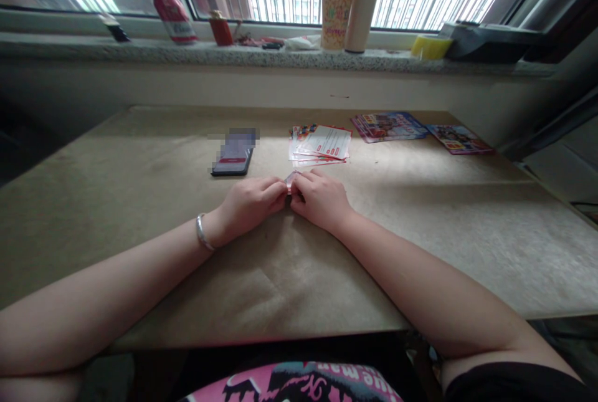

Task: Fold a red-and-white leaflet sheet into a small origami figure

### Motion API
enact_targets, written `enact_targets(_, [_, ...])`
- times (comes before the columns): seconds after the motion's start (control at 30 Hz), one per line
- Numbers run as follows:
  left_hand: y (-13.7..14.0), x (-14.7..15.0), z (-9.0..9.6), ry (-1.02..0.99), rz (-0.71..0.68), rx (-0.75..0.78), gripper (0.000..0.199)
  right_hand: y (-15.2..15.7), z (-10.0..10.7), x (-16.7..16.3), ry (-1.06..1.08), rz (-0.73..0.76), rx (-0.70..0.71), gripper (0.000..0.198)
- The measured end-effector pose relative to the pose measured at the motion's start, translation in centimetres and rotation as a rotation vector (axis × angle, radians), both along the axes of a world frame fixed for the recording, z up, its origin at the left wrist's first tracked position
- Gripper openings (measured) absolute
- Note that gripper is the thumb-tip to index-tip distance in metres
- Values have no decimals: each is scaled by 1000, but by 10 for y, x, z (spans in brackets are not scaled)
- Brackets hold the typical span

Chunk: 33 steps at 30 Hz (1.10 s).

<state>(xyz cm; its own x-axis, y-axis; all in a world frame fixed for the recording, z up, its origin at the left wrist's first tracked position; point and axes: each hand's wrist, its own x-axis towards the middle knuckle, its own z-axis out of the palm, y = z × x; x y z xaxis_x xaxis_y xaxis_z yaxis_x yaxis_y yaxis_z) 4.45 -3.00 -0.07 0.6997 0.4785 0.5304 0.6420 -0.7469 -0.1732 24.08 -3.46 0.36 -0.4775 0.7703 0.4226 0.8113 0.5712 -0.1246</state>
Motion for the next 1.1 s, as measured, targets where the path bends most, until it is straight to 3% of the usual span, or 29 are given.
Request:
enact_targets(0.27, [-2,7,6,-31,29,196,18,4,-2,1,-34,42,56,7])
enact_targets(0.6, [4,-2,2,-55,14,109,25,8,-6,8,-110,103,168,13])
enact_targets(0.87, [5,-6,0,-84,28,121,23,14,-7,19,-157,117,174,13])
enact_targets(1.1, [7,-10,2,-88,65,40,27,20,0,34,-253,122,181,17])
